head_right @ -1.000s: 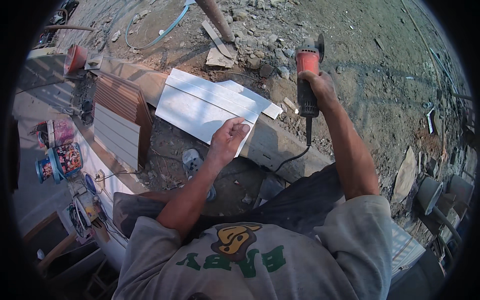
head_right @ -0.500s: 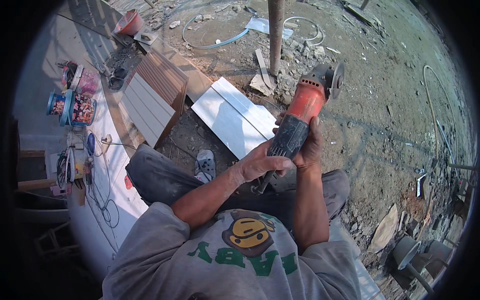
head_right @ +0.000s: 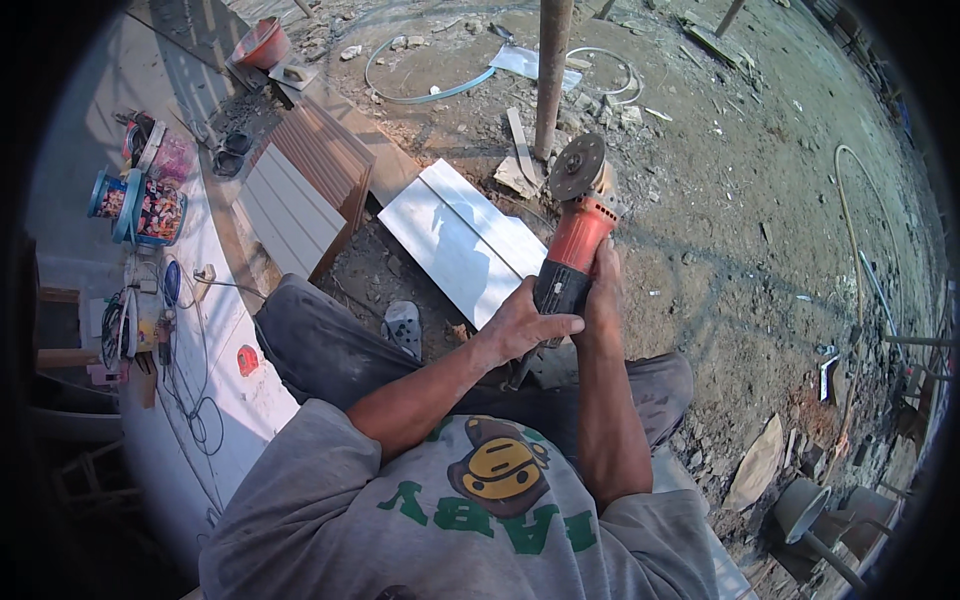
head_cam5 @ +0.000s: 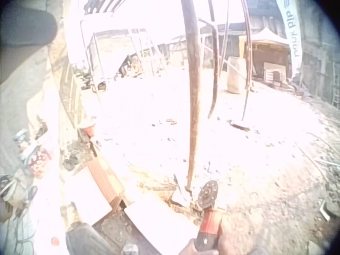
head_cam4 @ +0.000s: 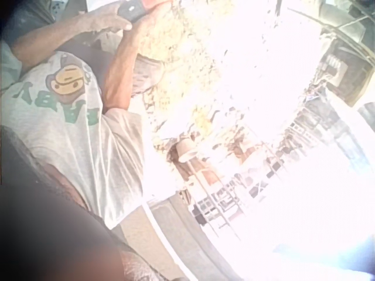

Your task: Cutting a white ceramic tile using a handheld angle grinder.

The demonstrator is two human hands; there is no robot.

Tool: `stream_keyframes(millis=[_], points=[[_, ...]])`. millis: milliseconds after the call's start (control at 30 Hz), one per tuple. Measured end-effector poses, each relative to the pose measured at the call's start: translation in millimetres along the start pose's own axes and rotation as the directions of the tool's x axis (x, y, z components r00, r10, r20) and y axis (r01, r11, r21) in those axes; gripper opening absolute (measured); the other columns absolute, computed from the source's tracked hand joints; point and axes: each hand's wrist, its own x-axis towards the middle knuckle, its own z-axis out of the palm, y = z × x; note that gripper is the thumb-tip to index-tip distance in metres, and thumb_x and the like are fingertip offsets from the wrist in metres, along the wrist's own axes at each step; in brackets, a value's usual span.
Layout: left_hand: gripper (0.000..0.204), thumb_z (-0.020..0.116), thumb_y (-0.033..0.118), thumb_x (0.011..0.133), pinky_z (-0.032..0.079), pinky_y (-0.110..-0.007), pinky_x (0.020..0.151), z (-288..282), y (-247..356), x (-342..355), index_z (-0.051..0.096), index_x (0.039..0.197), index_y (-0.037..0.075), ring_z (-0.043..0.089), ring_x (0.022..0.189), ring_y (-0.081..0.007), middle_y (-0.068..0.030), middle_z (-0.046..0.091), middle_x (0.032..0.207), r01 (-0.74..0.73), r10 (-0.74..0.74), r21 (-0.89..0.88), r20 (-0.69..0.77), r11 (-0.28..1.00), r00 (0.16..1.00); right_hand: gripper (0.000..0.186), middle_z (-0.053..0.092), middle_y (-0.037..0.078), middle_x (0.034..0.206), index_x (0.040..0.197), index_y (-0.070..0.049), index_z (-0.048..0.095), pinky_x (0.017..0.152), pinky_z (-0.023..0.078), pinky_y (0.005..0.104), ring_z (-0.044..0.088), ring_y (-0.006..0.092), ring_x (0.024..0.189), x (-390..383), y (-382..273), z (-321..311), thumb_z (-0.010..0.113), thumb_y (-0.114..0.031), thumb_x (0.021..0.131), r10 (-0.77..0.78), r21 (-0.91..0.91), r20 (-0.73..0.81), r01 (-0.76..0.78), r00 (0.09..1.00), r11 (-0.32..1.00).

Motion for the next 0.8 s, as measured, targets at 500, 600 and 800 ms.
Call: stream_keyframes(millis=[500,600,800], points=[[0.039,0.073,0.028,0.074,0.051,-0.024,0.064,34.6,5.1,19.8,0.06,0.101,0.004,0.063,0.075,-0.013,-0.0051,0.063,0.083,0.369,-0.209,-0.374,0.404,0.851,0.891,0.072,0.046,0.027,0.134,0.142,0.002,0.031,0.097,0.047,0.0522,0.054,0.0396,0.116,5.2,-28.0,-75.4,0.052,-0.046,0.093,-0.054,0.437,0.522,-0.212,0.851,0.874],[0.038,0.072,0.031,0.075,0.051,-0.024,0.058,40.4,4.0,28.3,0.061,0.099,0.004,0.063,0.07,-0.0125,-0.0056,0.063,0.082,0.351,-0.209,-0.364,0.375,0.863,0.903,0.068,0.049,0.026,0.13,0.139,0.004,0.034,0.094,0.049,0.0516,0.056,0.0387,0.112,19.6,-28.4,-80.6,0.049,-0.045,0.094,-0.062,0.493,0.57,-0.28,0.819,0.824],[0.04,0.072,0.035,0.074,0.05,-0.024,0.049,40.9,-7.5,34.3,0.061,0.097,0.004,0.062,0.063,-0.012,-0.0056,0.063,0.08,0.29,-0.21,-0.27,0.291,0.918,0.933,0.065,0.055,0.026,0.12,0.134,0.006,0.038,0.088,0.052,0.0498,0.06,0.037,0.104,25.8,-13.1,-83.1,0.041,-0.048,0.097,-0.051,0.508,0.482,-0.231,0.875,0.829]])
